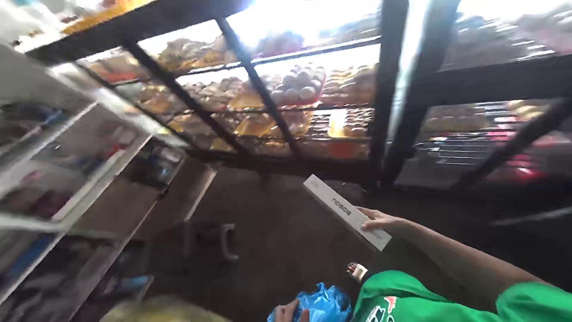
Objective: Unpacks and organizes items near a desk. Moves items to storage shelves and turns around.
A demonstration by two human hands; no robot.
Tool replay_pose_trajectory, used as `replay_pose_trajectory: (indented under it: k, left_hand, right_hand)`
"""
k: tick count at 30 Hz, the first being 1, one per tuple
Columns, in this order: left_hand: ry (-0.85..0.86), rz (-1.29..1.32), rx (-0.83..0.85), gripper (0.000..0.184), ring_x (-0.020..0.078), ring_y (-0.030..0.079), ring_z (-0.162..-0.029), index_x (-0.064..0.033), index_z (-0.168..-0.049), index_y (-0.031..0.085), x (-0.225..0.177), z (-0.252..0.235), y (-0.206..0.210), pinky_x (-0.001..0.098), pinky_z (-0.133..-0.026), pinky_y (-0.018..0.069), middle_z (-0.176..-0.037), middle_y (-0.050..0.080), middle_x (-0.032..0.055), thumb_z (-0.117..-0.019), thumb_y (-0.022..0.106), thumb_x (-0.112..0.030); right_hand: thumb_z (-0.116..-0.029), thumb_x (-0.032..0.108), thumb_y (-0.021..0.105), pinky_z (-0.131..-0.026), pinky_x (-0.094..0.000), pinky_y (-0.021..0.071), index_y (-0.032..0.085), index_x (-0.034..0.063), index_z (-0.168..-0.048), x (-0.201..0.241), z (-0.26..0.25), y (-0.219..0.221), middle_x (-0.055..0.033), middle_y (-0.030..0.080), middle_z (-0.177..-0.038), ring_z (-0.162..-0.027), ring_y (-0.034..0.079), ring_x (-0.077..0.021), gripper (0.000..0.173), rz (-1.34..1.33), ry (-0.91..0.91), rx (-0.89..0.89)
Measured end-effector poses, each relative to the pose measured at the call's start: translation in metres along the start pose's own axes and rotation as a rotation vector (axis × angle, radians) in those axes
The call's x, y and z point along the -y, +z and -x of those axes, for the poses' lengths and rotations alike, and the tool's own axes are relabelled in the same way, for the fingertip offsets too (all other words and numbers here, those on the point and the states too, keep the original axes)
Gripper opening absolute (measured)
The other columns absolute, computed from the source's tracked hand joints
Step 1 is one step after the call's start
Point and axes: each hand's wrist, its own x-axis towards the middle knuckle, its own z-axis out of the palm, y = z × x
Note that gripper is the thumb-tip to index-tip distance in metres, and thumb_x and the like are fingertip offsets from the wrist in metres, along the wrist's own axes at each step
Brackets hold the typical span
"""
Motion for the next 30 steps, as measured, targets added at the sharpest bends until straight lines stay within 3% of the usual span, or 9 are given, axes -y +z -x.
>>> replay_pose_trajectory:
  k: [3,5,11,16,20,25,30]
  left_hand:
    - [-0.17,-0.084,-0.133,0.034,0.0382,0.068,-0.092,0.007,-0.105,0.074,0.042,-0.006,-0.039,0.0556,-0.084,0.0557,-0.1,0.068,0.0255,-0.09,0.066,-0.022]
    - [-0.242,-0.128,-0.257,0.037,0.0335,0.07,-0.088,0.0034,-0.103,0.076,0.075,-0.003,-0.053,0.0508,-0.079,0.0578,-0.098,0.07,0.0212,-0.0911,0.066,-0.03]
    - [-0.465,-0.116,-0.388,0.031,0.0299,0.07,-0.082,-0.0003,-0.1,0.077,0.175,-0.015,-0.104,0.0481,-0.074,0.0593,-0.094,0.07,0.0177,-0.0903,0.068,-0.028]
    - [-0.534,-0.114,-0.479,0.026,0.0256,0.069,-0.083,-0.0024,-0.095,0.078,0.263,-0.046,-0.2,0.0439,-0.075,0.0583,-0.092,0.07,0.0141,-0.0915,0.068,-0.026]
    - [-0.602,-0.134,-0.498,0.026,0.0262,0.068,-0.084,-0.003,-0.097,0.078,0.339,-0.077,-0.268,0.0446,-0.077,0.0573,-0.094,0.069,0.0148,-0.0941,0.066,-0.026]
    - [-0.651,-0.185,-0.51,0.025,0.0289,0.07,-0.085,-0.0027,-0.097,0.078,0.422,-0.14,-0.323,0.0473,-0.077,0.0582,-0.097,0.07,0.0164,-0.0942,0.067,-0.025]
    - [-0.698,-0.247,-0.567,0.024,0.0294,0.069,-0.083,-0.0031,-0.095,0.078,0.468,-0.18,-0.367,0.0465,-0.073,0.0583,-0.095,0.069,0.0162,-0.0937,0.067,-0.024]
  right_hand:
    - [-0.0868,0.035,0.068,-0.091,-0.0249,0.0565,0.028,0.0053,-0.157,0.024,-0.111,0.054,-0.002,0.065,-0.125,-0.101,0.066,-0.0021,0.086,0.107,0.026,0.177]
    - [-0.0869,0.037,0.07,-0.091,-0.0247,0.0571,0.027,0.0055,-0.157,0.031,-0.175,0.098,-0.0012,0.065,-0.126,-0.102,0.066,-0.0025,0.088,0.156,0.069,0.317]
    - [-0.0917,0.026,0.062,-0.09,-0.0242,0.0575,0.025,0.0064,-0.159,0.007,-0.319,0.259,-0.0009,0.065,-0.126,-0.101,0.067,-0.003,0.079,0.287,0.185,0.669]
    - [-0.0948,0.024,0.056,-0.087,-0.0256,0.0576,0.03,0.0055,-0.156,-0.017,-0.38,0.374,-0.0031,0.066,-0.122,-0.097,0.067,-0.0041,0.069,0.355,0.338,0.72]
    - [-0.0947,0.02,0.057,-0.086,-0.028,0.0583,0.029,0.0054,-0.158,-0.028,-0.449,0.436,-0.0061,0.067,-0.121,-0.096,0.068,-0.0066,0.07,0.408,0.374,0.769]
    - [-0.0926,0.02,0.066,-0.087,-0.034,0.0586,0.026,0.0052,-0.16,-0.054,-0.575,0.495,-0.0168,0.066,-0.123,-0.096,0.07,-0.0141,0.08,0.589,0.308,0.841]
    - [-0.0997,0.016,0.064,-0.096,-0.0428,0.0542,0.028,0.0056,-0.16,-0.072,-0.689,0.57,-0.0254,0.058,-0.136,-0.11,0.067,-0.0265,0.071,0.716,0.451,0.839]
